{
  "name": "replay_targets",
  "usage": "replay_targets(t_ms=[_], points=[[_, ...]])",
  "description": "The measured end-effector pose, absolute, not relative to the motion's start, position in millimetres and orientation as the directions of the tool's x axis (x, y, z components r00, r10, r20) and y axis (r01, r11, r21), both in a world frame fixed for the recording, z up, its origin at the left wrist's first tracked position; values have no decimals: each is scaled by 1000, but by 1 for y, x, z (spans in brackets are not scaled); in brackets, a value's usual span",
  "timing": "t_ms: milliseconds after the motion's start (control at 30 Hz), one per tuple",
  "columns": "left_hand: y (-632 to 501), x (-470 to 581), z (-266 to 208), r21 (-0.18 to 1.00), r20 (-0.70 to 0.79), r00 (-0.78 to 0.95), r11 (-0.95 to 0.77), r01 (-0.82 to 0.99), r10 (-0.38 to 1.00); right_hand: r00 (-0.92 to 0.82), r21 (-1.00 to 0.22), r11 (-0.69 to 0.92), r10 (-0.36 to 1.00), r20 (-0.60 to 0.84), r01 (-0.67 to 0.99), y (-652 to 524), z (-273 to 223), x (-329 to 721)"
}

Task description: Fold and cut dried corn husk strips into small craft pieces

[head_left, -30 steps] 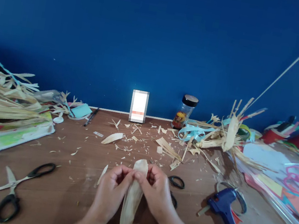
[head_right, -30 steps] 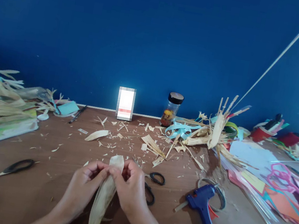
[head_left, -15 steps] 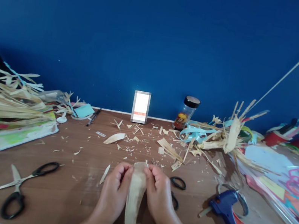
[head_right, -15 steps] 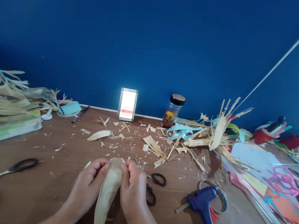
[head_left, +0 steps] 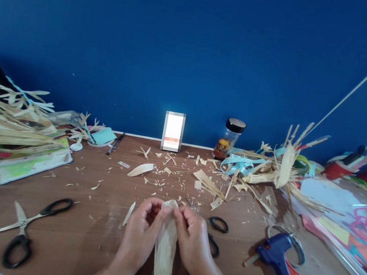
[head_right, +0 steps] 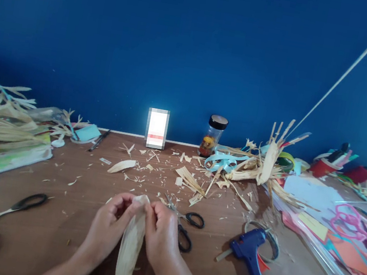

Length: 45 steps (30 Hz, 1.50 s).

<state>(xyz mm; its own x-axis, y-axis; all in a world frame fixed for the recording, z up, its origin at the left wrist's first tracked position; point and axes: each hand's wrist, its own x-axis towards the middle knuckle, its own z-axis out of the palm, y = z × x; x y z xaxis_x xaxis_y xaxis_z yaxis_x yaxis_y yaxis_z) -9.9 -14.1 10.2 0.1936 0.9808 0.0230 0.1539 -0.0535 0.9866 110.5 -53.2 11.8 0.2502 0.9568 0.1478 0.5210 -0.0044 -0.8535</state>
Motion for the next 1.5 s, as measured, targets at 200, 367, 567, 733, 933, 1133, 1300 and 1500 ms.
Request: replay_targets(t_ms=[200, 367, 567, 733, 933, 1133, 1300, 1500], points=[[-13, -15, 10, 935, 59, 120, -97, 341, 991, 154, -832, 32, 978, 140, 553, -57, 12, 104], [-17, -13, 13, 926, 80, 183, -140, 349, 980, 169, -871, 29, 977, 128, 491, -56, 16, 106], [-20, -10, 15, 920, 103, 237, -183, 348, 966, 269, -896, 2, 953, 136, 444, -51, 13, 107], [-17, -11, 15, 949, 74, 235, -141, 282, 969, 296, -878, -20, 945, 139, 478, -52, 12, 109], [-18, -9, 11, 993, -85, 369, 48, 108, 926, 386, -870, -40, 906, 176, 491, -50, 14, 120], [-15, -9, 7, 988, -147, 389, 120, 93, 909, 417, -890, -54, 895, 158, 453, -46, 13, 125], [-12, -10, 11, 984, -172, 355, 146, 99, 919, 367, -961, -13, 925, 93, 277, -45, 12, 122], [-10, -10, 14, 983, -181, 313, 171, 60, 932, 230, -988, -3, 973, 32, 152, -47, 11, 116]])
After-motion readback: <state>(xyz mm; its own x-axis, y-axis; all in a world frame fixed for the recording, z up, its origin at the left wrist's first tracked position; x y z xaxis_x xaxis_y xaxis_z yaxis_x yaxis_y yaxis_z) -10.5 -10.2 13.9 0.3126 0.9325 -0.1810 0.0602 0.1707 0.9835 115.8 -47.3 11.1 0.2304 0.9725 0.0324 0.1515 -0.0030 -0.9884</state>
